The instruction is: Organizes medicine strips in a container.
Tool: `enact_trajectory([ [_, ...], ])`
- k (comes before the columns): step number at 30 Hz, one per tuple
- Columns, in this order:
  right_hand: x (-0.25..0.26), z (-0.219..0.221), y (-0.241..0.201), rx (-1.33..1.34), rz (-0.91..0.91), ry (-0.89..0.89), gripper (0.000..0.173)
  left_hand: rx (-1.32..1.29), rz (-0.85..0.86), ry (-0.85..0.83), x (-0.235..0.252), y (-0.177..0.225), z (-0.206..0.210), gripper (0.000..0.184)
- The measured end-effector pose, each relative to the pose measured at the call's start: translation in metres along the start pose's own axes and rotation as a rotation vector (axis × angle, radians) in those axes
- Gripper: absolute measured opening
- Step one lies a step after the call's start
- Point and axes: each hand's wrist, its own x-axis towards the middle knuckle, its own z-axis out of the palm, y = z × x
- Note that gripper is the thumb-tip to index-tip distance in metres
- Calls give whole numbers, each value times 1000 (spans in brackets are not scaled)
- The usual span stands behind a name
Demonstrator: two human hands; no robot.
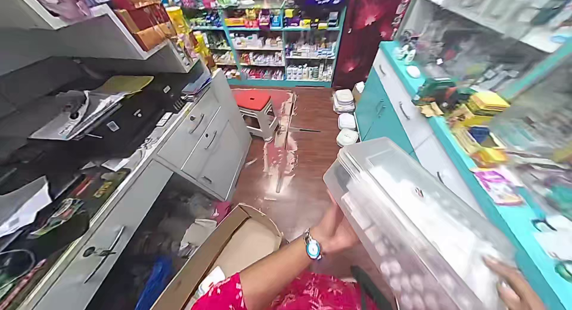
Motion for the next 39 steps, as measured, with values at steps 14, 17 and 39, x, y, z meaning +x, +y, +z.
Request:
enact_trajectory([
  [14, 293, 480, 237, 138, -419, -530, 53, -268, 668, 487, 310, 374, -175, 82],
  [17, 372, 575, 259, 285, -453, -660, 62, -233, 844, 643, 356, 466, -204, 79],
  [39, 859, 1280, 523, 535, 401, -180, 44, -33, 930, 640, 786, 1201, -439, 64],
])
